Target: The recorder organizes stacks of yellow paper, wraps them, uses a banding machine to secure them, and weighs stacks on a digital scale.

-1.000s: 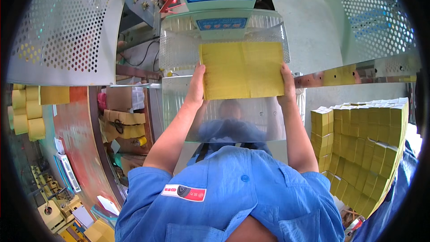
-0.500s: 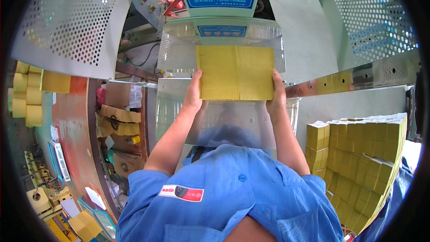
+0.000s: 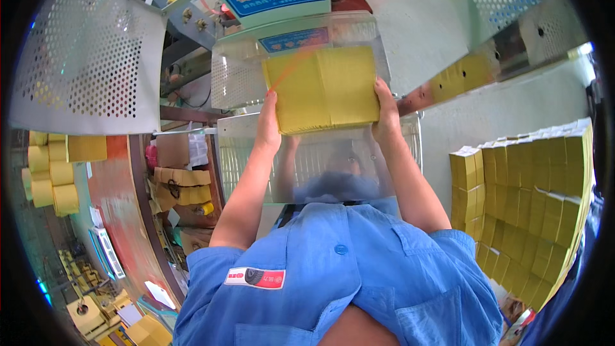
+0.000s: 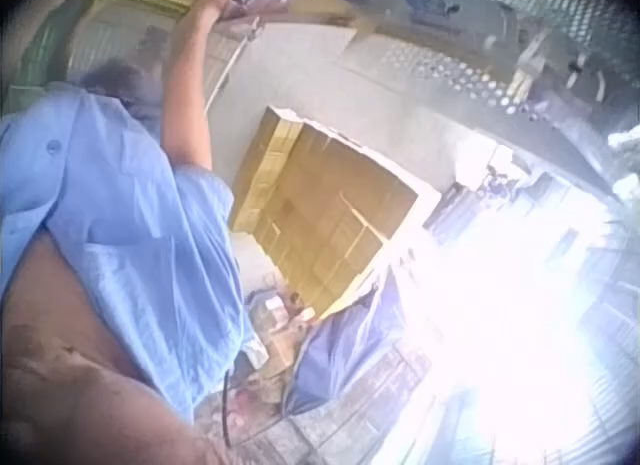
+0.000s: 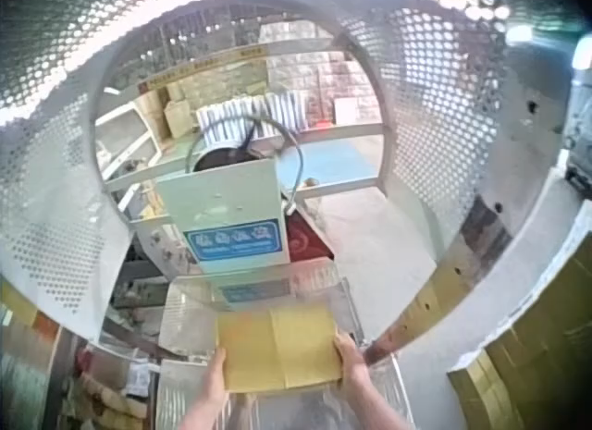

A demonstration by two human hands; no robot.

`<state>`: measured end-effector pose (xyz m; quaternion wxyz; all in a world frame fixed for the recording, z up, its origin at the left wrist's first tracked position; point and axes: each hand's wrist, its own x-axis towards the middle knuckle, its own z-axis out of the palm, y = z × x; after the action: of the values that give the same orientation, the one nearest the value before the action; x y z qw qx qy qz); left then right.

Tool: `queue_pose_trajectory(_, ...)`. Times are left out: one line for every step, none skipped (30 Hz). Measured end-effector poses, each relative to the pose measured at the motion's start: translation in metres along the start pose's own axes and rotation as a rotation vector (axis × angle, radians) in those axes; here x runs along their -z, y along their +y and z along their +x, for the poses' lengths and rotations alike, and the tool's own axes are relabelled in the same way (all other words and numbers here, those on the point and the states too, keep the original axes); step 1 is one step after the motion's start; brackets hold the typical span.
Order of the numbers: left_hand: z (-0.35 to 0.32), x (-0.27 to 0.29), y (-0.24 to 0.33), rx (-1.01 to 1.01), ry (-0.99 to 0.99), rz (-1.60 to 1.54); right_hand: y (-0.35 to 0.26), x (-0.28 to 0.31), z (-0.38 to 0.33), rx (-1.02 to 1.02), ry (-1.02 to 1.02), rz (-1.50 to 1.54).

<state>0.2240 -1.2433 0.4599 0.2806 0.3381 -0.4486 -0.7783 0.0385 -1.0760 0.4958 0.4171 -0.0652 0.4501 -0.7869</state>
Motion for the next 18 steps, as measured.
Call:
queue_pose_trajectory(0.006, -0.006, -0.002, -0.051, 0.006, 0.026, -0.001, 0.005, 0.005, 0.001, 0.025, -0.002)
queue_pose_trajectory(0.008, -0.008, -0.002, -0.043, -0.013, 0.028, -0.001, 0.010, 0.009, 0.000, 0.049, -0.005)
queue_pose_trajectory(0.009, -0.007, 0.000, 0.001, -0.043, -0.014, 0.007, 0.022, 0.015, 0.007, 0.068, 0.012)
queue_pose_trajectory(0.004, -0.003, 0.002, 0.053, -0.061, -0.056, 0.010, 0.027, 0.015, 0.006, 0.086, 0.015)
queue_pose_trajectory(0.009, 0.001, 0.001, 0.033, -0.081, 0.036, 0.012, 0.031, 0.017, -0.017, 0.082, -0.007)
queue_pose_trajectory(0.006, 0.005, 0.001, 0.047, -0.089, 0.037, 0.016, 0.034, 0.016, -0.041, 0.077, -0.029)
queue_pose_trajectory(0.010, 0.003, 0.000, 0.058, -0.082, 0.035, 0.023, 0.039, 0.019, -0.016, 0.108, 0.052)
queue_pose_trajectory(0.012, 0.002, 0.000, 0.074, -0.079, 0.036, 0.030, 0.044, 0.022, -0.003, 0.134, 0.050)
queue_pose_trajectory(0.014, 0.006, -0.003, 0.053, -0.112, 0.062, 0.036, 0.050, 0.025, 0.013, 0.105, 0.040)
queue_pose_trajectory(0.014, 0.007, -0.008, -0.007, -0.100, 0.126, 0.037, 0.055, 0.028, 0.035, 0.088, 0.025)
queue_pose_trajectory(0.015, 0.008, -0.015, -0.072, -0.096, 0.181, 0.031, 0.049, 0.034, -0.124, 0.132, -0.095)
queue_pose_trajectory(0.022, 0.019, -0.020, -0.076, -0.111, 0.212, 0.033, 0.051, 0.043, -0.043, 0.126, -0.453)
queue_pose_trajectory(0.026, -0.043, -0.010, 0.043, -0.179, 0.150, 0.095, 0.149, 0.086, 0.260, 0.265, -0.547)
queue_pose_trajectory(0.018, 0.005, -0.007, 0.016, -0.189, 0.145, 0.063, 0.067, 0.066, 0.198, 0.071, -0.459)
queue_pose_trajectory(0.013, -0.006, -0.002, 0.061, -0.106, 0.146, 0.062, 0.075, 0.069, 0.183, -0.022, -0.401)
queue_pose_trajectory(0.010, -0.002, 0.002, 0.105, -0.039, 0.085, 0.055, 0.055, 0.056, 0.197, 0.146, -0.651)
queue_pose_trajectory(0.007, -0.018, 0.001, 0.061, -0.071, 0.124, 0.059, 0.068, 0.057, 0.144, 0.062, -0.678)
queue_pose_trajectory(0.009, -0.016, -0.005, 0.027, -0.047, 0.166, 0.083, 0.077, 0.054, 0.232, -0.066, -0.168)
